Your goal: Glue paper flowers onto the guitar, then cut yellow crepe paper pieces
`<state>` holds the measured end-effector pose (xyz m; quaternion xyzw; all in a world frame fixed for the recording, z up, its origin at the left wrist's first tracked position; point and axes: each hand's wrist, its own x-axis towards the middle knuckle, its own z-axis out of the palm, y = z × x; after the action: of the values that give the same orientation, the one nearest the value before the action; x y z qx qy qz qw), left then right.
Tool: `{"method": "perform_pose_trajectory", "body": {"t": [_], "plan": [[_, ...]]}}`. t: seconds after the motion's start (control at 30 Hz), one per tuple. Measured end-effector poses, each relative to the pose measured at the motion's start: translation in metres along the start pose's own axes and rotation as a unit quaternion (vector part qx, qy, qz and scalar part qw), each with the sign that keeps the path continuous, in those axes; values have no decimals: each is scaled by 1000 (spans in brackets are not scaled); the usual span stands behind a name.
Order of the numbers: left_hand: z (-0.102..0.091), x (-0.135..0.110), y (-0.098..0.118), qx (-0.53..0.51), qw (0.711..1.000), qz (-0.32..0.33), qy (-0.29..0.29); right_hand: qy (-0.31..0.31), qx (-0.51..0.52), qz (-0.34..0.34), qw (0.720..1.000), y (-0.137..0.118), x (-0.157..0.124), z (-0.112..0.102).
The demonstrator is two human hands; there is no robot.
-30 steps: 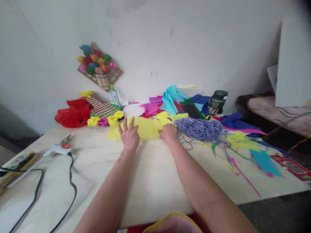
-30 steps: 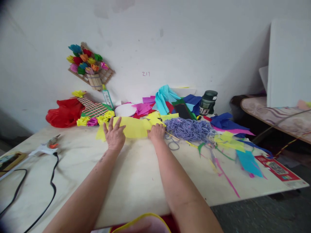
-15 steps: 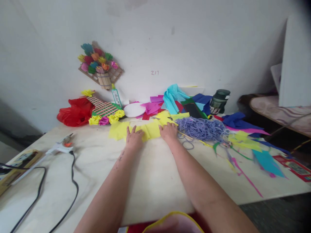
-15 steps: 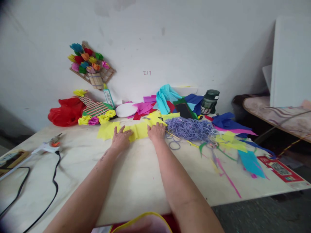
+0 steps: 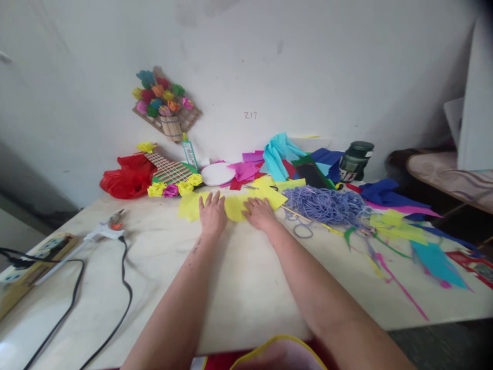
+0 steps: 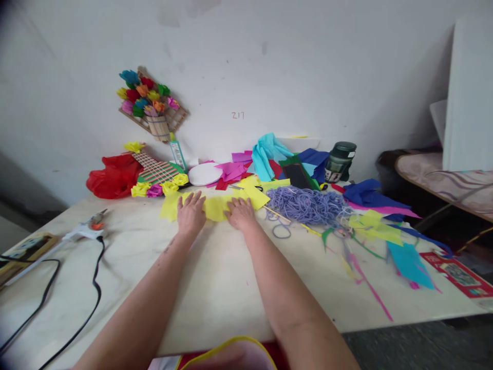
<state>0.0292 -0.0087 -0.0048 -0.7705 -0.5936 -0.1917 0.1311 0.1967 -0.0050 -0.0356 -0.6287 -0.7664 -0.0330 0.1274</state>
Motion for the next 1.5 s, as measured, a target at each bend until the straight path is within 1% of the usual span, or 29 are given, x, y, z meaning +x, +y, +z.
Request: {"method": "perform_pose_trajectory", "body": {"t": [0.07, 0.2, 0.33, 0.47, 0.63, 0.73, 0.8, 0.87, 1.0, 1.07, 1.1, 1.17, 1.23, 1.3, 1.37, 1.43, 1.47, 1.5], "plan": [[-1, 0, -4, -12, 999, -35, 33, -10, -6, 36, 999, 4, 0, 0], [1, 2, -12, -54, 993, -98, 43, -2, -28, 71, 997, 7, -1, -5], [1, 2, -17, -92, 983, -152, 35, 10, -56, 111, 992, 5, -2, -10], [-3, 1, -16, -108, 972, -205, 34, 17, -71, 160, 984, 3, -2, -13], [-11, 3, -12, -93, 964, -250, -17, 24, -67, 196, 978, 3, 0, -16], [-13, 4, -11, -106, 956, -272, -20, 24, -63, 218, 974, 4, 0, -18], [-11, 5, -12, -150, 949, -278, 0, 27, -62, 232, 970, 4, 1, -19], [-6, 4, -14, -222, 935, -274, 27, 28, -61, 241, 968, 4, 0, -20], [14, 6, -16, -384, 887, -244, 76, 24, -59, 252, 966, 5, 0, -19], [24, 8, -17, -437, 865, -222, 110, 34, -56, 254, 965, 5, -1, -19], [28, 9, -17, -456, 857, -205, 125, 48, -56, 250, 965, 6, -1, -18], [33, 11, -17, -469, 855, -174, 136, 94, -54, 218, 970, 5, -1, -17], [36, 12, -17, -471, 859, -149, 132, 133, -36, 151, 979, 1, 0, -15], [36, 13, -16, -478, 859, -133, 124, 132, 0, 67, 989, -4, 2, -11], [37, 12, -15, -491, 853, -130, 121, 85, 36, 9, 996, -9, 4, -6], [36, 12, -16, -514, 837, -144, 121, 15, 51, 2, 999, -12, 4, -2], [36, 12, -16, -534, 822, -158, 115, -15, 49, 8, 999, -12, 4, -1], [35, 12, -17, -564, 800, -176, 105, -38, 43, 15, 998, -11, 4, 0]]}}
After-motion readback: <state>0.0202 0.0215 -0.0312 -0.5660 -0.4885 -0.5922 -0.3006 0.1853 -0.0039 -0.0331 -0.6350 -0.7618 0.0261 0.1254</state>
